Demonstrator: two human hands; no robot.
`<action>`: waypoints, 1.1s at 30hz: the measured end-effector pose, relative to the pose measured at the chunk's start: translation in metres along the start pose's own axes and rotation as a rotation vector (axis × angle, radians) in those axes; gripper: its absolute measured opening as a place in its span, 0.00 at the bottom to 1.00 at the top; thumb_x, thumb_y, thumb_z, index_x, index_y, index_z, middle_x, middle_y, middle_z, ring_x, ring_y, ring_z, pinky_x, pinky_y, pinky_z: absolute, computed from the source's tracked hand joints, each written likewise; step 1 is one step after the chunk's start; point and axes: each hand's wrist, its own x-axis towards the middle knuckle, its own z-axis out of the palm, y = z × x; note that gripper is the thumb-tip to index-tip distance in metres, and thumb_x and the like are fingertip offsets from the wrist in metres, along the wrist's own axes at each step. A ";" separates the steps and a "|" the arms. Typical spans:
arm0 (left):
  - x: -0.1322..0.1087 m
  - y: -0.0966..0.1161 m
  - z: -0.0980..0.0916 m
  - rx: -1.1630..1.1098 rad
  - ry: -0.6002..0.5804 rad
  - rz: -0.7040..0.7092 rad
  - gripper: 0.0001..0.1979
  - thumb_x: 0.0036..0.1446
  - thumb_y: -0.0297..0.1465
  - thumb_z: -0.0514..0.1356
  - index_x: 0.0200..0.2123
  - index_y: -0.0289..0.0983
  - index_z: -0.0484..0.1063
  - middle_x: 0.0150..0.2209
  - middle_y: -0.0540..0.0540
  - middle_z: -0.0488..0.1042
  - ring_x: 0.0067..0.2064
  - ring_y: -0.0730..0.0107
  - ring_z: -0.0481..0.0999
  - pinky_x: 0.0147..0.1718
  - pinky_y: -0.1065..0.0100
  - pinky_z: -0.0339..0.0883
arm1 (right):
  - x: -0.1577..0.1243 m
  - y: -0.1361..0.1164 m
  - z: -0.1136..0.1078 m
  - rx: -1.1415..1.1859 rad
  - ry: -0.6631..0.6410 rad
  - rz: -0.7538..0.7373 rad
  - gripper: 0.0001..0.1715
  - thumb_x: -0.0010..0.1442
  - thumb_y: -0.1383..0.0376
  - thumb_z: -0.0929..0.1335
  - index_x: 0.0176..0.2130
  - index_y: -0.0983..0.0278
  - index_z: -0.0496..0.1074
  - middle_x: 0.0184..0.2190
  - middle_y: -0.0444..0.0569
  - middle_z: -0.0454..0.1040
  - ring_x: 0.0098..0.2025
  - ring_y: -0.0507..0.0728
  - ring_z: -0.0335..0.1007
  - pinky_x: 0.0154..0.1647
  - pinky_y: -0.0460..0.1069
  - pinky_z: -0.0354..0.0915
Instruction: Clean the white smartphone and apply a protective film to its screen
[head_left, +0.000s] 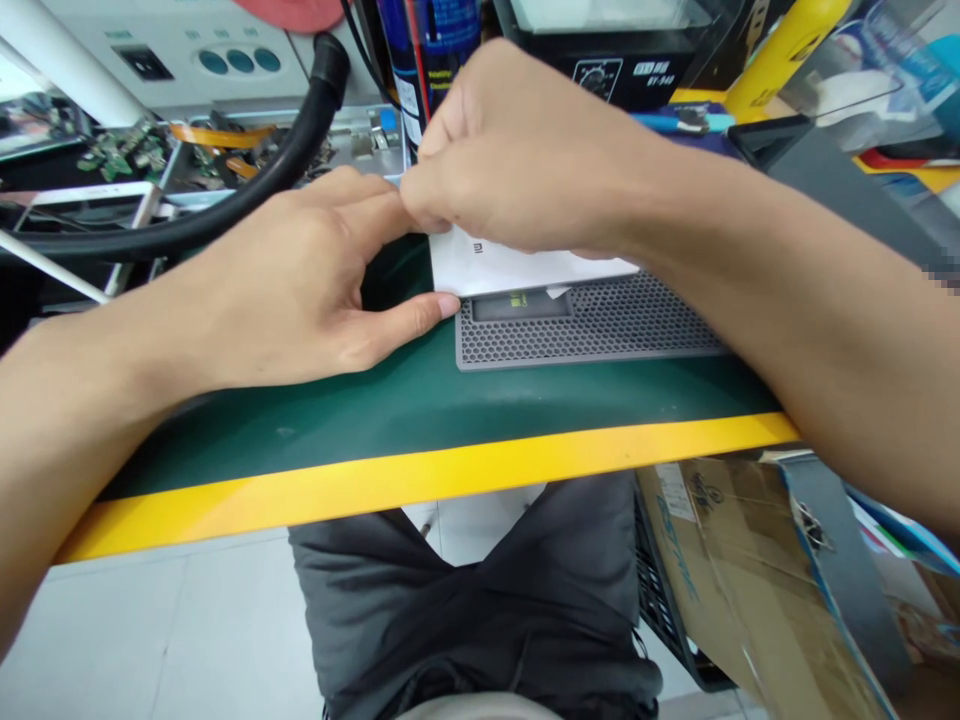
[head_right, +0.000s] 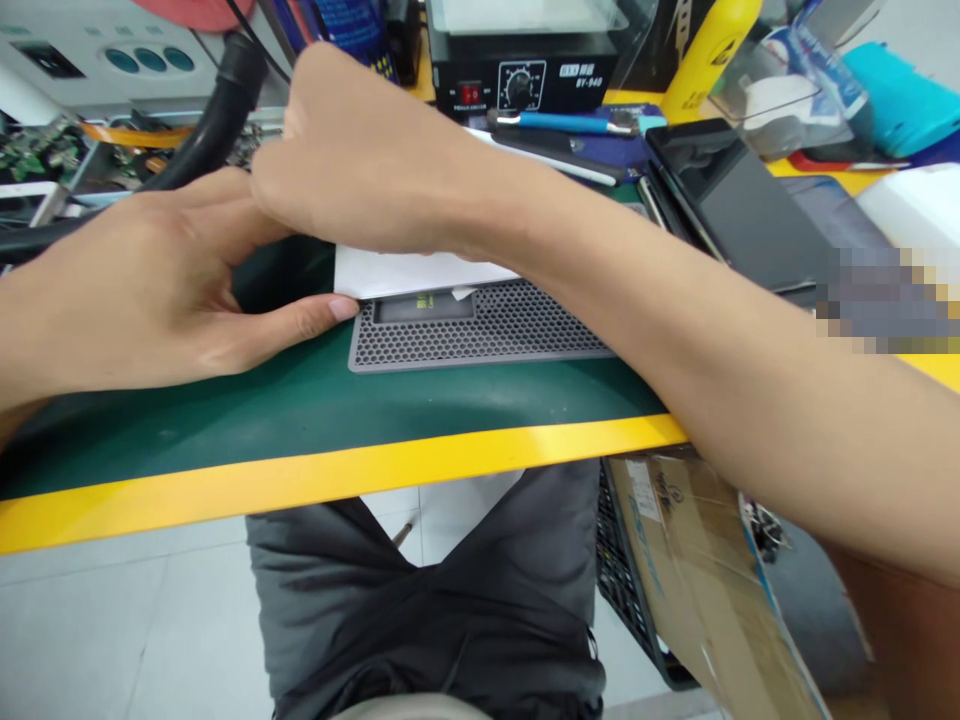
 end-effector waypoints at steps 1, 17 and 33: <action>0.000 0.000 0.000 0.007 0.007 0.004 0.30 0.60 0.50 0.56 0.59 0.39 0.65 0.46 0.43 0.69 0.50 0.47 0.71 0.54 0.47 0.64 | 0.000 -0.001 0.001 -0.023 0.003 0.003 0.19 0.49 0.74 0.64 0.18 0.62 0.48 0.21 0.41 0.37 0.24 0.47 0.32 0.17 0.47 0.32; 0.001 -0.004 0.004 0.085 0.047 0.016 0.32 0.58 0.55 0.52 0.52 0.34 0.70 0.39 0.46 0.67 0.45 0.55 0.72 0.48 0.52 0.66 | 0.002 -0.005 0.004 -0.100 0.022 0.032 0.23 0.49 0.76 0.63 0.17 0.63 0.44 0.21 0.41 0.36 0.24 0.46 0.30 0.17 0.45 0.28; 0.002 -0.004 0.004 0.101 0.055 0.026 0.32 0.58 0.54 0.51 0.50 0.34 0.70 0.39 0.46 0.67 0.45 0.56 0.72 0.47 0.52 0.66 | 0.001 -0.001 0.005 -0.106 0.025 -0.025 0.19 0.51 0.74 0.62 0.17 0.64 0.48 0.22 0.42 0.36 0.25 0.46 0.31 0.21 0.46 0.29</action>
